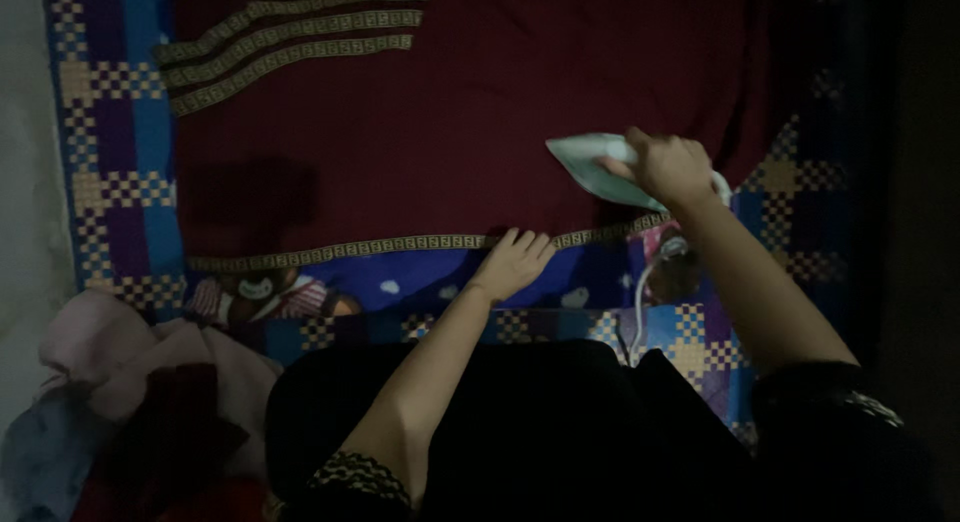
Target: The person sits on a mat on the floor, selects a maroon garment from a pile of clothes, and irons it using a handheld electric iron. They smooth the fabric, iron different sections, and flip the garment to iron the other side.
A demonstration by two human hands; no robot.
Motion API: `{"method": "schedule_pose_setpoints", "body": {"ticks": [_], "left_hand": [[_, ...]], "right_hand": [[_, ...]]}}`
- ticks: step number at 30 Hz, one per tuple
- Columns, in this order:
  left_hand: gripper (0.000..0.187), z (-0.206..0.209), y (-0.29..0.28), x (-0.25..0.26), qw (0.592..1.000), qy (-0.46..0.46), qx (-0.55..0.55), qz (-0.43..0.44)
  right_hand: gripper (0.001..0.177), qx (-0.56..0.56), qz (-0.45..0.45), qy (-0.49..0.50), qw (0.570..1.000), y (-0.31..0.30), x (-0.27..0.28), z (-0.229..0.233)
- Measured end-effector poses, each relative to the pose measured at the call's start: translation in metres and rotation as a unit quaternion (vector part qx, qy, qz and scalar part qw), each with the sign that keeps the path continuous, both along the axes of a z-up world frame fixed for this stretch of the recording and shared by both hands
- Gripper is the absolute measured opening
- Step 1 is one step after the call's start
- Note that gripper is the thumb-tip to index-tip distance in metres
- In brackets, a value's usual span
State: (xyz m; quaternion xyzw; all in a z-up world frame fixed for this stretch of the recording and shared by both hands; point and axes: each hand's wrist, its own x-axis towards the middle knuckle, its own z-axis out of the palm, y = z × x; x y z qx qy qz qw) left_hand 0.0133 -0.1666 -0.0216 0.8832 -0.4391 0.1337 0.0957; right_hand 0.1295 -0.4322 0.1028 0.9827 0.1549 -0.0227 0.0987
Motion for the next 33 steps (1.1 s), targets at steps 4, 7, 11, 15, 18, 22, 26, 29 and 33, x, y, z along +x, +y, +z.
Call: {"method": "schedule_pose_setpoints", "body": {"ticks": [4, 7, 11, 15, 18, 22, 26, 29, 33], "left_hand": [[0.036, -0.01, -0.044, 0.009, 0.996, -0.066, -0.048, 0.019], [0.033, -0.037, -0.081, 0.014, 0.997, -0.05, -0.046, 0.046], [0.019, -0.06, -0.102, -0.001, 0.99, 0.129, 0.013, -0.064], [0.037, -0.046, -0.081, -0.016, 0.997, 0.064, -0.028, -0.042], [0.04, -0.027, -0.031, -0.026, 0.995, 0.013, -0.072, -0.064], [0.033, -0.008, 0.079, -0.008, 0.978, 0.205, 0.038, -0.019], [0.039, 0.012, 0.179, -0.001, 0.976, 0.129, 0.124, 0.127], [0.029, 0.014, 0.216, -0.005, 0.973, 0.112, 0.05, 0.197], [0.022, 0.01, 0.23, -0.021, 0.96, 0.127, 0.005, 0.25]], "right_hand": [[0.072, 0.047, 0.055, -0.031, 0.997, 0.031, 0.014, -0.001], [0.07, 0.083, 0.093, 0.015, 0.992, 0.068, 0.025, -0.002], [0.072, 0.096, 0.12, 0.08, 0.985, 0.096, 0.034, 0.006], [0.07, 0.049, 0.14, 0.123, 0.981, 0.107, 0.014, 0.011], [0.063, 0.093, 0.175, 0.115, 0.973, 0.093, -0.015, 0.008], [0.064, -0.014, 0.117, 0.268, 0.956, 0.026, -0.047, 0.008], [0.071, -0.003, 0.055, 0.114, 0.992, -0.033, -0.055, 0.0], [0.072, -0.008, -0.051, 0.131, 0.99, -0.033, -0.045, -0.004], [0.08, -0.031, -0.007, 0.189, 0.982, 0.024, -0.047, -0.003]]}}
